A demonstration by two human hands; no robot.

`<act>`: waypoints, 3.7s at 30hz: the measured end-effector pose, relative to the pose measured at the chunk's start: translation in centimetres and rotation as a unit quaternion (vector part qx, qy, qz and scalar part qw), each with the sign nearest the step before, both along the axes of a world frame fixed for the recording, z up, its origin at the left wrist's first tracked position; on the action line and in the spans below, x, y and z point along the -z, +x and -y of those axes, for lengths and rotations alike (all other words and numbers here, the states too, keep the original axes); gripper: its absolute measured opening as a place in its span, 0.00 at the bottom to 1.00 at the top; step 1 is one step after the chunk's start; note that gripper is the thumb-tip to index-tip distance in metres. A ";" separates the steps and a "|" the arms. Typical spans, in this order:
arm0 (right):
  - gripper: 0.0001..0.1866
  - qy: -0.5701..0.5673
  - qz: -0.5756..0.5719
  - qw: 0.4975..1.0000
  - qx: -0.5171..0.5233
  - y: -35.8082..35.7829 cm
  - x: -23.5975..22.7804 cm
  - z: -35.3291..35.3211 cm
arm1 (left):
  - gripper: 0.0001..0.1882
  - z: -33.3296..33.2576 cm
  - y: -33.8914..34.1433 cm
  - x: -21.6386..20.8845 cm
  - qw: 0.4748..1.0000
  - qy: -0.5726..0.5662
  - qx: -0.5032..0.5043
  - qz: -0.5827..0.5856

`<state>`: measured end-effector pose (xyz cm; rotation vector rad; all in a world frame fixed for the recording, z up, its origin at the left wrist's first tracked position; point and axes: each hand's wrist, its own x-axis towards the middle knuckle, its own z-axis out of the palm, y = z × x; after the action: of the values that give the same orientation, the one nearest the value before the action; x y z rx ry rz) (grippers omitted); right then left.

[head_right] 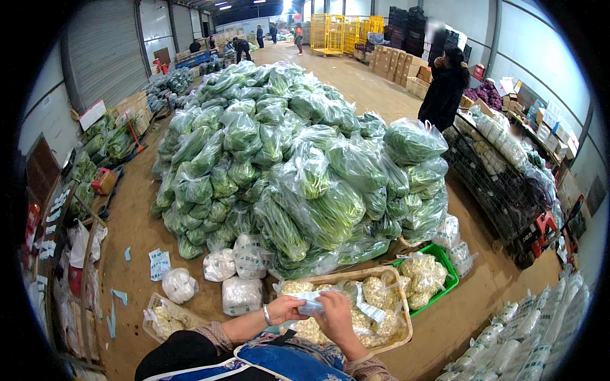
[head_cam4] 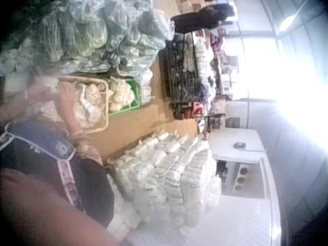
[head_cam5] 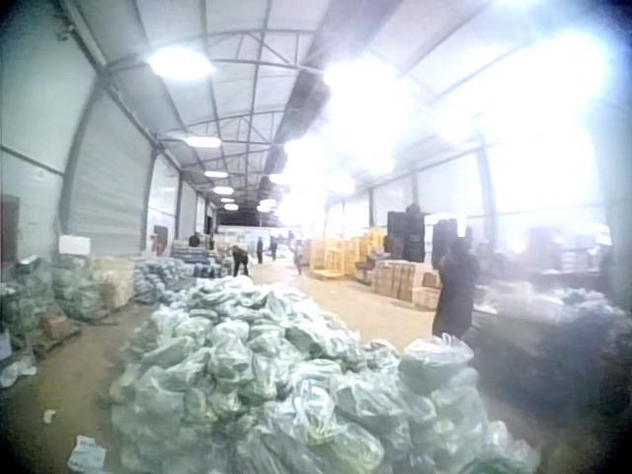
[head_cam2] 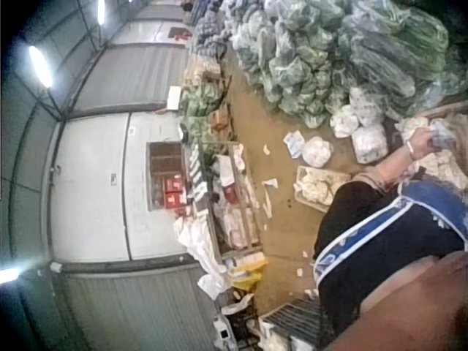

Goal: The person stands in a warehouse aisle and repeatedly tears off labels from a long roll. They place the labels onto plastic bags of garlic and large white sacks of produce stacked on the floor. The person handles the bags and sacks to position them for labeling.

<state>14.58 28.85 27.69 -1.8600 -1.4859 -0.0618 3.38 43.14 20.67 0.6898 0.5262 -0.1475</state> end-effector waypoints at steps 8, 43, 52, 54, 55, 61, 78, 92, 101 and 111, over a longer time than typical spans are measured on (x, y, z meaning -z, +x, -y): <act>0.13 -0.053 0.043 0.997 -0.020 -1.0 1.5 0.2 | 0.12 0.9 0.0 -0.2 0.996 -0.087 0.010 -0.006; 0.10 -0.014 0.001 0.992 -0.122 -3.3 3.5 1.0 | 0.12 1.0 -1.6 3.8 0.994 -0.010 0.017 -0.109; 0.10 0.039 -0.211 0.974 -0.077 -3.1 0.9 1.3 | 0.13 -5.8 -6.8 9.7 0.984 0.033 -0.098 -0.147; 0.08 0.040 -0.255 0.966 -0.002 -1.8 2.1 2.5 | 0.12 -6.7 -6.9 7.1 0.958 0.110 -0.181 -0.196; 0.08 0.035 -0.271 0.961 0.044 -1.6 2.7 3.4 | 0.10 -7.9 -8.2 6.8 0.948 0.154 -0.208 -0.187; 0.14 0.075 -0.539 0.797 0.261 3.9 15.8 6.3 | 0.05 -12.2 -12.6 7.9 0.916 0.334 -0.172 -0.141; 0.30 -0.094 -0.688 0.631 0.347 -2.9 50.7 -0.7 | 0.06 -3.0 -25.2 18.2 0.871 0.201 0.049 -0.446; 0.23 -0.253 -0.284 0.847 0.372 -5.9 56.9 -4.1 | 0.05 -4.3 -25.2 22.2 0.857 0.138 0.047 -0.495; 0.24 -0.343 -0.519 0.695 0.360 -8.2 48.8 -0.2 | 0.07 -4.6 -23.3 22.0 0.875 0.118 0.061 -0.466; 0.23 -0.315 -0.703 0.553 0.317 -13.8 51.8 -1.7 | 0.06 -4.3 -22.6 21.1 0.880 0.145 0.082 -0.445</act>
<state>0.77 30.56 -24.14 -1.8384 0.4158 1.4356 -19.21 47.39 -0.38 0.9492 1.3970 -0.5699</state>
